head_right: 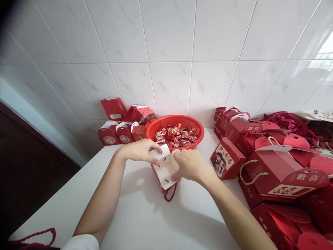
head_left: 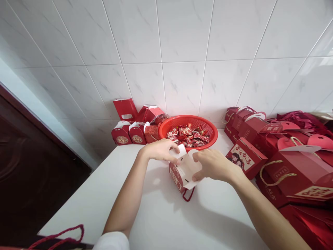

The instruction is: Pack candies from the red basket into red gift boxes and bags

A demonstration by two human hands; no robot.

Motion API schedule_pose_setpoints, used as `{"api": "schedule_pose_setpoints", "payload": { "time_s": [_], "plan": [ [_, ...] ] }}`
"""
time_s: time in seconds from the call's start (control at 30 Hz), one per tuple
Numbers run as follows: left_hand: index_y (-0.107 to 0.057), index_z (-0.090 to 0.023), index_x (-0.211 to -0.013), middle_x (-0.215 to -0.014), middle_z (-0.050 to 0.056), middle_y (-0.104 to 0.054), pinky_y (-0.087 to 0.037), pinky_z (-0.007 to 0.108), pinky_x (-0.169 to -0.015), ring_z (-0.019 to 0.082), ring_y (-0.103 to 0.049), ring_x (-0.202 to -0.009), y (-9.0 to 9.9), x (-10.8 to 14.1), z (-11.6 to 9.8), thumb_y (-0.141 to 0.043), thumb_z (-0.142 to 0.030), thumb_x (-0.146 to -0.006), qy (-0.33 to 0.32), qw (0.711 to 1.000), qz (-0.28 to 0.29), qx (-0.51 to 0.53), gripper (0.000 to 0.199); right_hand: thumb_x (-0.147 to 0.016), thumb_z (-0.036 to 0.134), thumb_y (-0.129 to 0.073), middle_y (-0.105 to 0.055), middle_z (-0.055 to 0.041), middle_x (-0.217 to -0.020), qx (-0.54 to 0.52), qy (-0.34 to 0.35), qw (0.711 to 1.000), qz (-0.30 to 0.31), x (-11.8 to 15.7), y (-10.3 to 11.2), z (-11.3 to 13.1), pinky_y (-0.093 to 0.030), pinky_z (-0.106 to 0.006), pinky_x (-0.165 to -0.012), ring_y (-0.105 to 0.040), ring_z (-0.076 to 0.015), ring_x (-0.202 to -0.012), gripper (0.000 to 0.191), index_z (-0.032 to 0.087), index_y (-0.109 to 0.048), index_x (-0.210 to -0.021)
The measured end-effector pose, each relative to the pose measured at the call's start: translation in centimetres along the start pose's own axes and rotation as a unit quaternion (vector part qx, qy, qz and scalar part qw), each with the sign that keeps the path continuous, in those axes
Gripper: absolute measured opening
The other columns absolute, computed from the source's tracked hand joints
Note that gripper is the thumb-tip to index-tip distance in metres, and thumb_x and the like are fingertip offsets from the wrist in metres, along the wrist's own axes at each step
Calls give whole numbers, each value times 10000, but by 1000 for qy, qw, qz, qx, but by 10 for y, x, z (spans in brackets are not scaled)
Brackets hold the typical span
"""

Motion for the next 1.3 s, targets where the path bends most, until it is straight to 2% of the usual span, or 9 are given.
{"api": "schedule_pose_setpoints", "payload": {
  "time_s": [0.07, 0.17, 0.33, 0.53, 0.67, 0.87, 1.0, 1.1, 1.3],
  "plan": [
    [-653, -215, -1190, -1094, 43, -686, -446, 268, -715, 257, -638, -950, -3, 4, 2, -796, -558, -584, 15, 998, 52, -44, 711, -719, 494, -811, -694, -58, -900, -4, 8, 1000, 9, 2, -4, -1, -284, -288, -578, -651, -254, -860, 453, 184, -619, -987],
    [-588, -233, -1213, -1148, 49, -643, -460, 278, -738, 262, -619, -969, -6, 6, 4, -840, -562, -498, 26, 993, 91, -70, 827, -710, 519, -808, -693, -62, -924, -10, -4, 1000, 19, 2, -9, -4, -300, -294, -589, -651, -265, -880, 483, 182, -601, -987],
    [-535, -258, -1158, -1132, 47, -605, -502, 315, -739, 280, -601, -981, -12, -1, 8, -854, -528, -459, 45, 991, 106, -74, 814, -700, 608, -778, -696, -94, -965, -16, -9, 999, 49, -4, -18, -12, -363, -310, -651, -657, -301, -923, 558, 172, -604, -1001],
    [-485, -237, -1098, -1218, 80, -552, -573, 293, -609, 244, -656, -900, -19, -8, 14, -886, -487, -401, 75, 984, 159, 21, 842, -664, 716, -715, -697, -105, -969, -62, -2, 995, 74, -11, -32, -31, -407, -322, -687, -665, -311, -899, 688, 183, -608, -1086],
    [-493, -215, -1053, -1274, 108, -530, -589, 280, -579, 251, -676, -927, -22, -12, 20, -897, -486, -389, 89, 977, 183, 58, 823, -653, 746, -699, -700, -120, -1012, -70, 5, 995, 68, -13, -32, -34, -424, -334, -710, -657, -331, -940, 771, 188, -603, -1176],
    [-501, -198, -1044, -1156, 98, -594, -525, 277, -547, 213, -672, -799, -16, -2, 15, -844, -549, -485, 82, 985, 135, 69, 744, -682, 689, -723, -698, -129, -1046, -76, -12, 996, 53, -7, -24, -35, -428, -343, -738, -653, -344, -979, 808, 197, -577, -1306],
    [-555, -203, -1059, -991, 48, -641, -471, 270, -582, 197, -649, -749, -8, 10, 7, -811, -631, -540, 48, 994, 97, 23, 720, -704, 635, -738, -693, -138, -1100, -78, -22, 996, 35, -4, -20, -36, -422, -346, -750, -648, -349, -1000, 822, 204, -541, -1376],
    [-631, -213, -1065, -895, 17, -646, -442, 267, -624, 204, -637, -757, -8, 11, 5, -821, -646, -525, 32, 994, 100, -19, 717, -723, 575, -748, -673, -144, -1176, -80, -19, 996, 28, -4, -19, -35, -418, -336, -764, -638, -342, -1037, 781, 206, -542, -1379],
    [-687, -221, -1108, -997, 28, -646, -429, 262, -682, 244, -602, -905, -9, 1, 4, -851, -650, -452, 3, 994, 100, -52, 801, -771, 522, -724, -681, -118, -1108, -87, -24, 995, 34, 3, -12, -34, -414, -313, -752, -639, -309, -1005, 715, 230, -539, -1397]
  ]
}}
Point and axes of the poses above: each hand's wrist, its own x-axis away from the middle knuckle, its own y-axis out of the back of the hand, z = x × y, the point moved 5 cm from there along -x, towards the middle knuckle
